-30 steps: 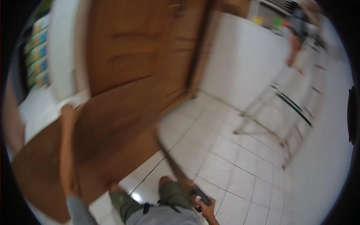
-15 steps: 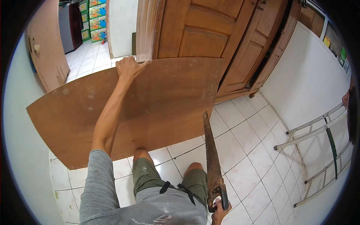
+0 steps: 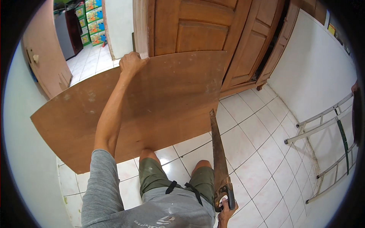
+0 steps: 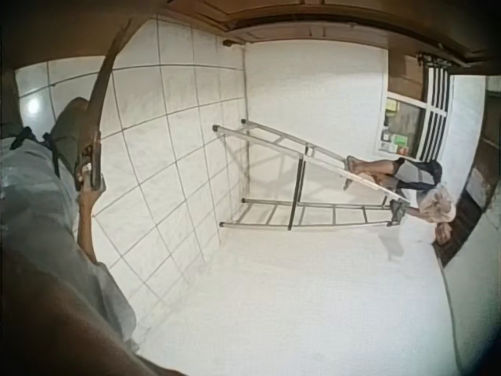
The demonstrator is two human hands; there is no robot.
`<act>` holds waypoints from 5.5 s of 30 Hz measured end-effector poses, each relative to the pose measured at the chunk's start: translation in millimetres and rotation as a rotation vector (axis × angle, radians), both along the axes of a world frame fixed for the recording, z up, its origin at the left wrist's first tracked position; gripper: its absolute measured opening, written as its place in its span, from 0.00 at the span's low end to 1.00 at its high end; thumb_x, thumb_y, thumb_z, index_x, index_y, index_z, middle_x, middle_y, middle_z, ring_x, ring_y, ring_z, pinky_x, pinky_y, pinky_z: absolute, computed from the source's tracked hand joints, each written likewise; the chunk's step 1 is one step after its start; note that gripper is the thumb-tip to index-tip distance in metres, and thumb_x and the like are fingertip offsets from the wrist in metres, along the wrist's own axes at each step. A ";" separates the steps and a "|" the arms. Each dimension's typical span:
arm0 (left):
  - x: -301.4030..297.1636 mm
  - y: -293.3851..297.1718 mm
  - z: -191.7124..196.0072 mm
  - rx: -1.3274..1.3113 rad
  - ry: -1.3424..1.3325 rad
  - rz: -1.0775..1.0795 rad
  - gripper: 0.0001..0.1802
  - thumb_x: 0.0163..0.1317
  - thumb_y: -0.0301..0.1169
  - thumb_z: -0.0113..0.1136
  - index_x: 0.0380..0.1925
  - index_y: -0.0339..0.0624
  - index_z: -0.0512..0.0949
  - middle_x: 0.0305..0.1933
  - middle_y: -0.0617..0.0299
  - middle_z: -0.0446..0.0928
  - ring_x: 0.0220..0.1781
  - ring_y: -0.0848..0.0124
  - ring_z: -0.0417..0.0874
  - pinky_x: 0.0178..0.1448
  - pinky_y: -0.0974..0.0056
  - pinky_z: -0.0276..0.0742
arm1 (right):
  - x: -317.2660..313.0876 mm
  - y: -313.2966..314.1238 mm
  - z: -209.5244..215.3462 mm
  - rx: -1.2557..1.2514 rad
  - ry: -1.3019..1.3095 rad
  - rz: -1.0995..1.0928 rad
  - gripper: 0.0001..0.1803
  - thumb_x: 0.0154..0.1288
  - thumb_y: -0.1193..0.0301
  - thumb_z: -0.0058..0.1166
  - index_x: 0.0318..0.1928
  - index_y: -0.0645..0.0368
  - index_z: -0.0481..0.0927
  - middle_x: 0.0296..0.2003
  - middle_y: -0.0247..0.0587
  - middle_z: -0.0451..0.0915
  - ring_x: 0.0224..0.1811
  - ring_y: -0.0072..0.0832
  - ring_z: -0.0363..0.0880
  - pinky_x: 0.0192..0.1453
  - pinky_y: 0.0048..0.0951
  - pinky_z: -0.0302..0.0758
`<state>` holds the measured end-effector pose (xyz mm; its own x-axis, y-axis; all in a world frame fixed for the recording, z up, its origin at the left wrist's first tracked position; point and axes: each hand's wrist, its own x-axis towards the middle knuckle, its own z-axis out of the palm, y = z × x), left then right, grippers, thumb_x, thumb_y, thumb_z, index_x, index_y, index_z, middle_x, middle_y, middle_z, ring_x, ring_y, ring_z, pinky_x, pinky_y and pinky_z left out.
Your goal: The person uses a hand saw to cut a wooden board while holding it steady with one hand on a tiled floor.
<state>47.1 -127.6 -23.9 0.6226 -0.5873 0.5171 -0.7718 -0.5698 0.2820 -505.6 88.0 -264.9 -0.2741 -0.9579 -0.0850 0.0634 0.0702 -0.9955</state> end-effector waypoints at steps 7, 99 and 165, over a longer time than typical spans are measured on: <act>10.6 6.6 -0.4 0.050 -0.018 -0.095 0.28 0.52 0.57 0.59 0.29 0.40 0.84 0.36 0.47 0.82 0.44 0.50 0.82 0.48 0.51 0.76 | -0.8 3.4 11.3 0.031 -0.020 0.008 0.07 0.50 0.76 0.60 0.26 0.65 0.74 0.16 0.34 0.73 0.15 0.21 0.69 0.22 0.21 0.65; 106.9 91.7 -74.5 0.132 0.057 -0.248 0.31 0.64 0.60 0.41 0.31 0.48 0.84 0.25 0.52 0.80 0.36 0.51 0.82 0.44 0.49 0.74 | 350.8 -82.3 -87.3 -0.669 0.245 0.569 0.07 0.54 0.77 0.62 0.31 0.62 0.77 0.21 0.38 0.77 0.20 0.30 0.76 0.26 0.30 0.71; 108.7 89.1 -87.5 0.087 0.054 -0.255 0.25 0.66 0.53 0.44 0.37 0.47 0.84 0.29 0.51 0.82 0.39 0.53 0.82 0.47 0.50 0.74 | 360.0 -35.5 -2.2 -0.540 0.219 0.651 0.04 0.56 0.81 0.58 0.33 0.66 0.78 0.22 0.42 0.78 0.23 0.23 0.79 0.28 0.27 0.74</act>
<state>155.9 -38.5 -111.4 0.4741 -0.7694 0.4280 -0.8788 -0.3830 0.2847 -145.6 52.5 -267.1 0.3847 -0.8238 0.4165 -0.0221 -0.4593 -0.8880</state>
